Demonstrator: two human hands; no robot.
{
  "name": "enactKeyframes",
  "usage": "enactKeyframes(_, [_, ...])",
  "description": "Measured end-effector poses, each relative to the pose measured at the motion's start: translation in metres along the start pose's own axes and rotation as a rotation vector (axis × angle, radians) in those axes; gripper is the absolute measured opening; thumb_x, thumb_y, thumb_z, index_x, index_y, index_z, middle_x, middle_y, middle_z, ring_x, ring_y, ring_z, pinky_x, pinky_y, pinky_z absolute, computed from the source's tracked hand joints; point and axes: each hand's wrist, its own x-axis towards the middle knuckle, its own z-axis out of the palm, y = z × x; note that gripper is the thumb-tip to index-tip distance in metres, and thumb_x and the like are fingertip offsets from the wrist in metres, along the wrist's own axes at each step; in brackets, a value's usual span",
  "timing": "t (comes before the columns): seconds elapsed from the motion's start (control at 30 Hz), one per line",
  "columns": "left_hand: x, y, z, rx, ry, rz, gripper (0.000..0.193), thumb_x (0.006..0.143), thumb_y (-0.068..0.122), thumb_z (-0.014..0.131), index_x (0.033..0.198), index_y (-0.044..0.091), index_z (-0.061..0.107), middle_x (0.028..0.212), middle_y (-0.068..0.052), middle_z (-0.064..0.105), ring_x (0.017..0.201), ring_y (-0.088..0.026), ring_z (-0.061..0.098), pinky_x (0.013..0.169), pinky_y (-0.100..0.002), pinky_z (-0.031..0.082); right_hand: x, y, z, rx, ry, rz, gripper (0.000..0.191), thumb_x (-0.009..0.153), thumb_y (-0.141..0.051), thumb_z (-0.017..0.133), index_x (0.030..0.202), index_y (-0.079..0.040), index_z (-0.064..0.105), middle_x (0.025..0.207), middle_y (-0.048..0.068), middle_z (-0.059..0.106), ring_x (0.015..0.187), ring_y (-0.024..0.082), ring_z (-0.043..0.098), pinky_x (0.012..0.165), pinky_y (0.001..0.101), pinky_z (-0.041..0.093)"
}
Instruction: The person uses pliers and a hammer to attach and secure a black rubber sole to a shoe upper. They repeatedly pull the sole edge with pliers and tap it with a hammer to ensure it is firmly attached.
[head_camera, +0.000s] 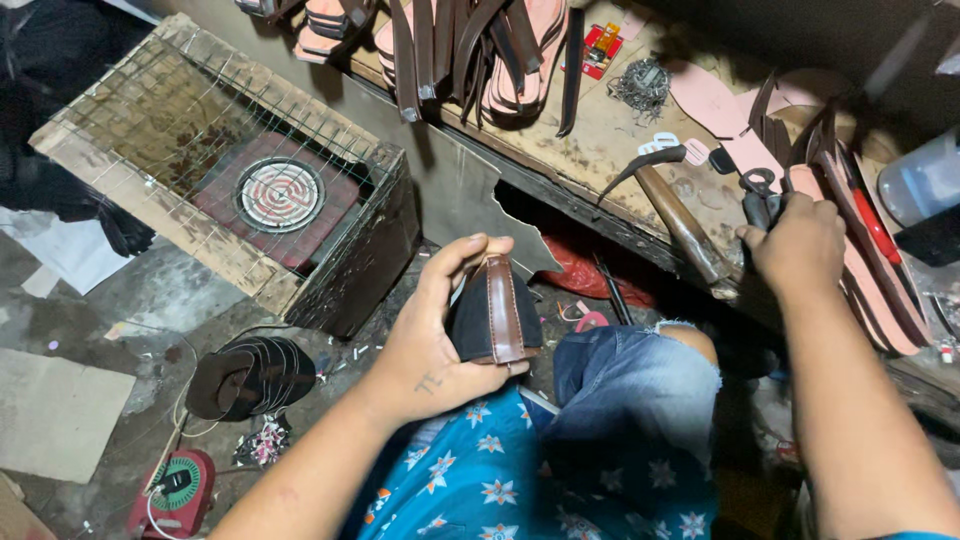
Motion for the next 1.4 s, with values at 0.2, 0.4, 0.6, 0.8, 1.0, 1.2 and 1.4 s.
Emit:
enactKeyframes(0.2, [0.001,0.001,0.004,0.118,-0.014,0.027,0.099,0.068,0.007,0.093,0.151,0.006,0.038,0.153,-0.016,0.053,0.143,-0.028,0.056,0.121,-0.037,0.041,0.020,0.004,-0.012,0.176,-0.126,0.127,0.071,0.068,-0.030,0.092,0.124,0.004,0.065,0.112,0.031,0.065,0.102,0.045,0.063,0.091,0.0514,0.050])
enactKeyframes(0.4, [-0.001,-0.002,0.012,0.057,0.017,0.069,0.087,0.073,0.010,0.092,0.143,0.008,0.041,0.153,-0.016,0.054,0.142,-0.028,0.058,0.121,-0.037,0.045,0.001,-0.007,-0.049,1.210,-0.224,0.321,0.044,0.086,-0.022,0.076,0.121,0.001,0.067,0.114,0.011,0.071,0.096,0.024,0.068,0.085,0.0377,0.054])
enactKeyframes(0.6, [0.000,-0.004,0.011,0.154,0.048,0.111,0.089,0.071,0.008,0.091,0.147,0.006,0.043,0.156,-0.017,0.051,0.144,-0.031,0.055,0.121,-0.038,0.042,-0.110,-0.056,-0.106,2.342,-0.797,0.232,0.050,0.092,-0.009,0.065,0.138,0.007,0.054,0.100,0.013,0.063,0.077,0.020,0.062,0.060,0.0311,0.051])
enactKeyframes(0.8, [0.007,-0.001,0.012,0.190,-0.002,0.144,0.089,0.072,0.007,0.088,0.149,0.003,0.042,0.156,-0.018,0.050,0.148,-0.035,0.051,0.124,-0.040,0.039,-0.181,-0.099,-0.154,1.381,-1.289,0.086,0.037,0.089,-0.011,0.063,0.123,0.004,0.063,0.098,0.017,0.074,0.091,0.022,0.071,0.083,0.0347,0.058])
enactKeyframes(1.0, [0.003,0.006,0.024,0.194,-0.081,0.198,0.086,0.077,0.009,0.088,0.148,0.002,0.041,0.154,-0.020,0.051,0.148,-0.038,0.051,0.126,-0.043,0.038,-0.179,-0.108,-0.189,1.194,-1.373,-0.104,0.047,0.086,-0.014,0.063,0.133,-0.007,0.064,0.119,0.006,0.075,0.111,0.014,0.066,0.101,0.0321,0.050])
enactKeyframes(1.2, [0.003,0.011,0.026,0.205,-0.121,0.258,0.082,0.077,0.009,0.087,0.146,0.002,0.042,0.152,-0.020,0.052,0.146,-0.039,0.052,0.129,-0.050,0.036,-0.182,-0.104,-0.194,0.909,-1.510,0.152,0.048,0.083,-0.022,0.069,0.130,-0.013,0.062,0.107,0.006,0.079,0.096,0.012,0.064,0.091,0.0322,0.056])
enactKeyframes(1.4, [-0.007,0.017,0.031,0.240,-0.248,0.233,0.073,0.077,0.008,0.086,0.140,0.003,0.049,0.147,-0.018,0.056,0.142,-0.038,0.056,0.127,-0.053,0.036,-0.199,-0.083,-0.187,0.679,-1.601,0.255,0.063,0.083,-0.032,0.072,0.142,-0.018,0.055,0.100,0.005,0.084,0.082,0.014,0.072,0.075,0.0275,0.060])
